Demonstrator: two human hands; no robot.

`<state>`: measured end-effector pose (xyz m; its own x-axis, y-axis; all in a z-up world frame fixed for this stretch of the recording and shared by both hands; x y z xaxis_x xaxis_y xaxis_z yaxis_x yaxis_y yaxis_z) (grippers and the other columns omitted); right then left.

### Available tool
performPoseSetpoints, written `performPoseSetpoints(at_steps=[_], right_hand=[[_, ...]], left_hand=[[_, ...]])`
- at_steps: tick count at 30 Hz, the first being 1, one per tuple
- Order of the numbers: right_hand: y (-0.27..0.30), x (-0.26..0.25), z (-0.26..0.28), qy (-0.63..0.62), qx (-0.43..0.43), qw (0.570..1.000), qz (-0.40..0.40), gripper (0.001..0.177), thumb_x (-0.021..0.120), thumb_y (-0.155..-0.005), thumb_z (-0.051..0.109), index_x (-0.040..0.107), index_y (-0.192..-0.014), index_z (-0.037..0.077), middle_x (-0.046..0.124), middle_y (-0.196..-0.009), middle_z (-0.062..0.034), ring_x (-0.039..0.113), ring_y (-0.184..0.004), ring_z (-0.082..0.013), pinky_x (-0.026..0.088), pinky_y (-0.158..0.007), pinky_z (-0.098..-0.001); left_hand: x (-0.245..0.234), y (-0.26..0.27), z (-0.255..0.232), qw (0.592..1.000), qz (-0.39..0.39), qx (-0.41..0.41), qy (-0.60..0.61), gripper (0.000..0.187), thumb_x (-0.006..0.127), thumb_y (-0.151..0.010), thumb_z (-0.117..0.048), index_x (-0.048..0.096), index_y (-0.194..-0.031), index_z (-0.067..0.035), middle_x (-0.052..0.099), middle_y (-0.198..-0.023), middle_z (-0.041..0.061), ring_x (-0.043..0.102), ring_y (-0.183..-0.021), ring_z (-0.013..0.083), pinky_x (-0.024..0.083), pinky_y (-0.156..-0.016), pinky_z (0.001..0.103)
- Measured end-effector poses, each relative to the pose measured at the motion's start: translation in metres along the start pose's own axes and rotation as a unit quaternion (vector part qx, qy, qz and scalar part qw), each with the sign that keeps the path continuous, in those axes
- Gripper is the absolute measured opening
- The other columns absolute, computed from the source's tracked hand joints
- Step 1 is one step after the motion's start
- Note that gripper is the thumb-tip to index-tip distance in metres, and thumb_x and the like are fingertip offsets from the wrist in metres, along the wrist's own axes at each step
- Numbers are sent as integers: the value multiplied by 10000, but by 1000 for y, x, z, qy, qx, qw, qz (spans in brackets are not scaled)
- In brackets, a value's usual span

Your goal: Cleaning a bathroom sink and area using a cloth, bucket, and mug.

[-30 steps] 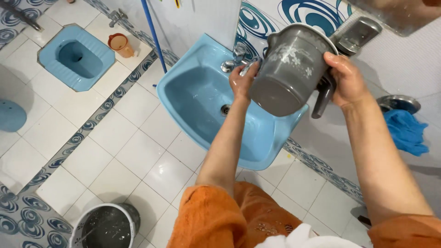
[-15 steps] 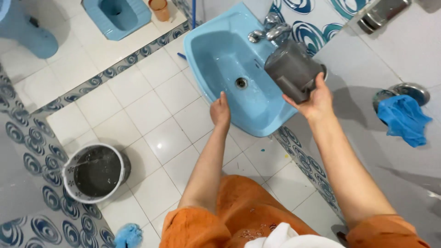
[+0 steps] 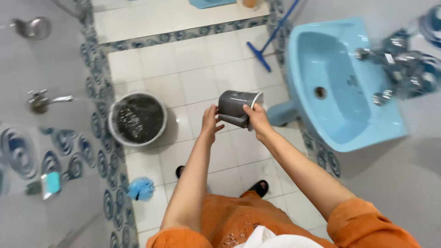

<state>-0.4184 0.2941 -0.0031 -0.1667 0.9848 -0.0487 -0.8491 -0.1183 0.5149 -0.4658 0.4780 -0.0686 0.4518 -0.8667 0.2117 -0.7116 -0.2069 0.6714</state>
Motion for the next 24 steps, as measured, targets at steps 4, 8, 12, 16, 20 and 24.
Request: performPoseSetpoints(at_steps=[4,8,12,16,20,24], right_hand=[[-18,158,-33,8,46,997,65,337,627,-1001,259,637,-1248,29,717,-1095,-89,659,-986,-197,531,-858,-384],[-45,278,-83,78,92,990,69,388,634,-999,299,569,-1291,50,677,-1143,-84,650,-1022,-196,532,-885,-374],[-94,374,-125,132,114,973,150,352,652,-966,254,637,-1222,13,729,-1067,-109,678,-986,-241,546,-868,-405],[-169,447,-205,242,123,937,219,284,669,-951,215,703,-1135,0,761,-1027,-112,693,-959,-258,543,-862,-428],[-254,523,-294,372,81,900,214,251,689,-943,214,742,-1059,-1,772,-1014,-140,716,-919,-260,546,-845,-427],[-339,595,-389,378,47,903,199,304,756,-907,252,736,-1085,7,761,-1019,-148,720,-922,-247,552,-852,-396]], left_hand=[[-146,-8,-14,999,-41,-20,23,542,500,-962,-498,495,-1387,-162,560,-1358,64,576,-1161,272,557,-889,466],[-272,-29,14,993,-104,-54,27,506,538,-965,-477,541,-1362,-163,580,-1335,82,576,-1176,256,573,-884,429],[-368,-69,67,975,-178,-87,101,519,569,-990,-454,565,-1389,-122,529,-1331,178,559,-1204,301,571,-913,457],[-427,-92,94,959,-256,-82,92,558,583,-940,-429,505,-1436,-184,526,-1469,35,552,-1268,247,525,-956,452],[-482,-135,148,933,-304,-125,144,563,558,-964,-439,518,-1460,-175,543,-1494,36,530,-1344,225,492,-1031,407],[-524,-193,197,897,-329,-208,207,550,495,-975,-464,549,-1446,-186,559,-1486,17,515,-1378,197,465,-1101,393]])
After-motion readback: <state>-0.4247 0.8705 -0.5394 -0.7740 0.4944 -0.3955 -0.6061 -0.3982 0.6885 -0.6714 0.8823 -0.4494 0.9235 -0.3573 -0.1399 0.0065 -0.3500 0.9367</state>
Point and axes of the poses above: each hand's wrist, its own y-axis away from the middle knuckle, its own x-axis out of the palm, z = x × y, the point moved 2 cm from there along -y, towards the middle knuckle
